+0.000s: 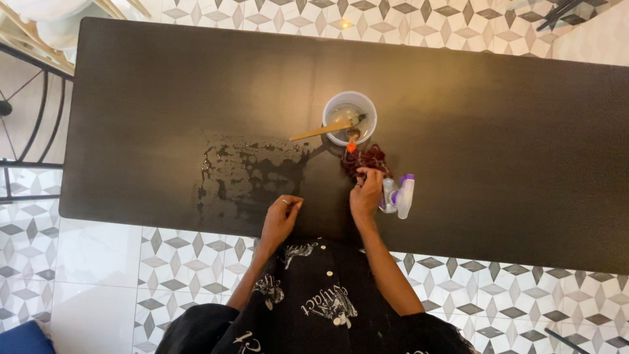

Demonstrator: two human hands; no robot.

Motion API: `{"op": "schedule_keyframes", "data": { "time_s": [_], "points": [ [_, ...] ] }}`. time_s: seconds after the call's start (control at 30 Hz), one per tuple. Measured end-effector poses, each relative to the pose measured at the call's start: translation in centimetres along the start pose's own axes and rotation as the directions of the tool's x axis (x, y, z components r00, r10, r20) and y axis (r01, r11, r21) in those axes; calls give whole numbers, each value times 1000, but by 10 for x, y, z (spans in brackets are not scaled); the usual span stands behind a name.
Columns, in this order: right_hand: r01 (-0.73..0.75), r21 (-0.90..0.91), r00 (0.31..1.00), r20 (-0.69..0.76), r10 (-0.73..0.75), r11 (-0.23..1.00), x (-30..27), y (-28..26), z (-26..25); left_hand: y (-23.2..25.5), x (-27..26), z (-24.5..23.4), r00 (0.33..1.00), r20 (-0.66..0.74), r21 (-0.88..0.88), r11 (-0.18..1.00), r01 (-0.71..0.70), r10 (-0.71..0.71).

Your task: The person applies a dark liquid to a table surface using a brush and then wipes the area with a cloth. They subsequently use the brush to paint a square outline on the table.

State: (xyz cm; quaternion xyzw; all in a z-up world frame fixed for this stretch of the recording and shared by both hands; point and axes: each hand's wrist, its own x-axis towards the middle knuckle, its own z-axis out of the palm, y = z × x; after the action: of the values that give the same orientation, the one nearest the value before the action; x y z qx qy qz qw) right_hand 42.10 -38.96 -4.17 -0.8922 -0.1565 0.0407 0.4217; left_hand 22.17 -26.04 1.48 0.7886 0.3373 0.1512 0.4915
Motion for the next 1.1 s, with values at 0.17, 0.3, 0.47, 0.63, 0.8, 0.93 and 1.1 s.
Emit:
{"op": "schedule_keyframes", "data": {
  "time_s": [0.17, 0.3, 0.47, 0.63, 0.8, 0.93, 1.1],
  "points": [
    [116, 143, 992, -65, -108, 983, -14, -25, -14, 3, -4, -1, 989, 39, -85, 986, 144, -141],
    [-79, 406, 994, 104, 40, 910, -18, -22, -16, 4, 0, 0, 985, 92, -211, 964, 164, -148],
    [-341, 670, 930, 343, 133, 660, -33, -14, -18, 42, 5, -6, 988, 134, -208, 972, 106, -79],
    [-564, 763, 822, 557, 121, 316, -50, -39, -45, 76, 6, -10, 974, 227, -272, 961, 51, 12],
    [-700, 709, 714, 694, 92, 88, -60, -70, -44, 60, 2, 2, 942, 319, -567, 818, 98, 109],
    [-664, 719, 739, 672, 38, 207, -74, -87, -32, 50, -8, -7, 974, 220, -410, 901, 140, -51],
    [-364, 637, 801, 586, -120, 680, -92, -110, -13, 52, -14, -38, 895, 93, -154, 882, 446, -436]
  ]
}}
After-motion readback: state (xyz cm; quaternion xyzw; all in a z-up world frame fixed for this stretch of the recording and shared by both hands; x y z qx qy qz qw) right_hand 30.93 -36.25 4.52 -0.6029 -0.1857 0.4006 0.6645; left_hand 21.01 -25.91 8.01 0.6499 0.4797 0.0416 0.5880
